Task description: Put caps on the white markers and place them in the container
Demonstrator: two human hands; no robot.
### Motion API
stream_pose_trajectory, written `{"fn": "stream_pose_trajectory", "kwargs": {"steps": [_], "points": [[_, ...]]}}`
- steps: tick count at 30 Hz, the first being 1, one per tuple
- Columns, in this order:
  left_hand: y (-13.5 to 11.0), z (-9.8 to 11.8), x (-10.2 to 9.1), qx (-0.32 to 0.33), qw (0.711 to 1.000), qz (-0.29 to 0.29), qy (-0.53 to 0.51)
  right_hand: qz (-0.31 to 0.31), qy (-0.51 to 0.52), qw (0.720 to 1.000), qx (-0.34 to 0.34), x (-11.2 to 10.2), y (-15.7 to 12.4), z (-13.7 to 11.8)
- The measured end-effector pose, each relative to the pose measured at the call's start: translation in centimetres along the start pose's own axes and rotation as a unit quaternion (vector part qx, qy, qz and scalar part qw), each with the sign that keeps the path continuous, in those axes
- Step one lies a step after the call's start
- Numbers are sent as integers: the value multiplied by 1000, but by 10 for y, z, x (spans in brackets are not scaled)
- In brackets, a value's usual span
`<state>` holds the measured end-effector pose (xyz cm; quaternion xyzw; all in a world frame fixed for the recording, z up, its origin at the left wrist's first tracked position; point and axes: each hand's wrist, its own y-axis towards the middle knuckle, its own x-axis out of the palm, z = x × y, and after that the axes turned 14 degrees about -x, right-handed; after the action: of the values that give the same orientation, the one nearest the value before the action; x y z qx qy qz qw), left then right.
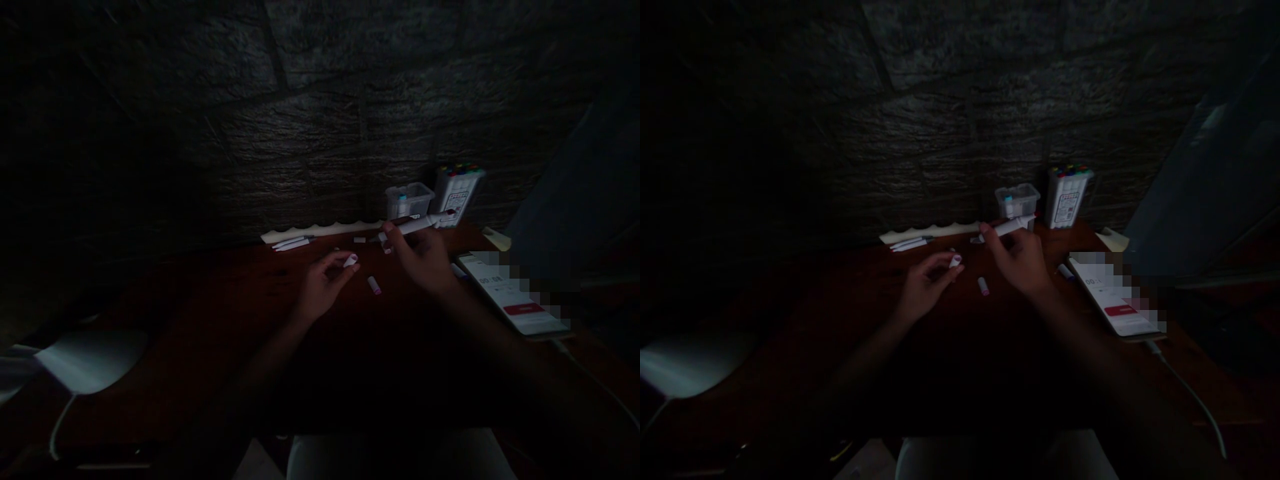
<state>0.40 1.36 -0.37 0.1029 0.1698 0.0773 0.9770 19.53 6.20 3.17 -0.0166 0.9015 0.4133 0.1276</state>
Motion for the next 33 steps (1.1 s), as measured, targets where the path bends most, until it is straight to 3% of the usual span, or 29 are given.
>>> {"fn": "stream_pose_trajectory", "kwargs": {"steps": [6, 10, 14, 21, 25, 29, 33], "points": [[2, 1, 1, -85, 992, -42, -88, -13, 121, 987, 107, 3, 0, -2], [1, 5, 2, -124, 978, -88, -143, -39, 144, 981, 127, 4, 0, -7], [-1, 8, 2, -124, 971, -119, -163, -72, 137, 982, 108, 4, 1, -12], [-1, 8, 2, -100, 977, -102, -157, -112, 88, 988, 51, 5, -4, -8], [1, 4, 0, -126, 968, -124, -179, -137, 29, 990, 13, 6, -7, -5], [-1, 6, -2, -177, 940, -213, -202, -111, 81, 990, 28, 6, -4, -6], [-5, 11, -4, -215, 908, -260, -249, -62, 177, 977, 104, 4, 3, -8]]}}
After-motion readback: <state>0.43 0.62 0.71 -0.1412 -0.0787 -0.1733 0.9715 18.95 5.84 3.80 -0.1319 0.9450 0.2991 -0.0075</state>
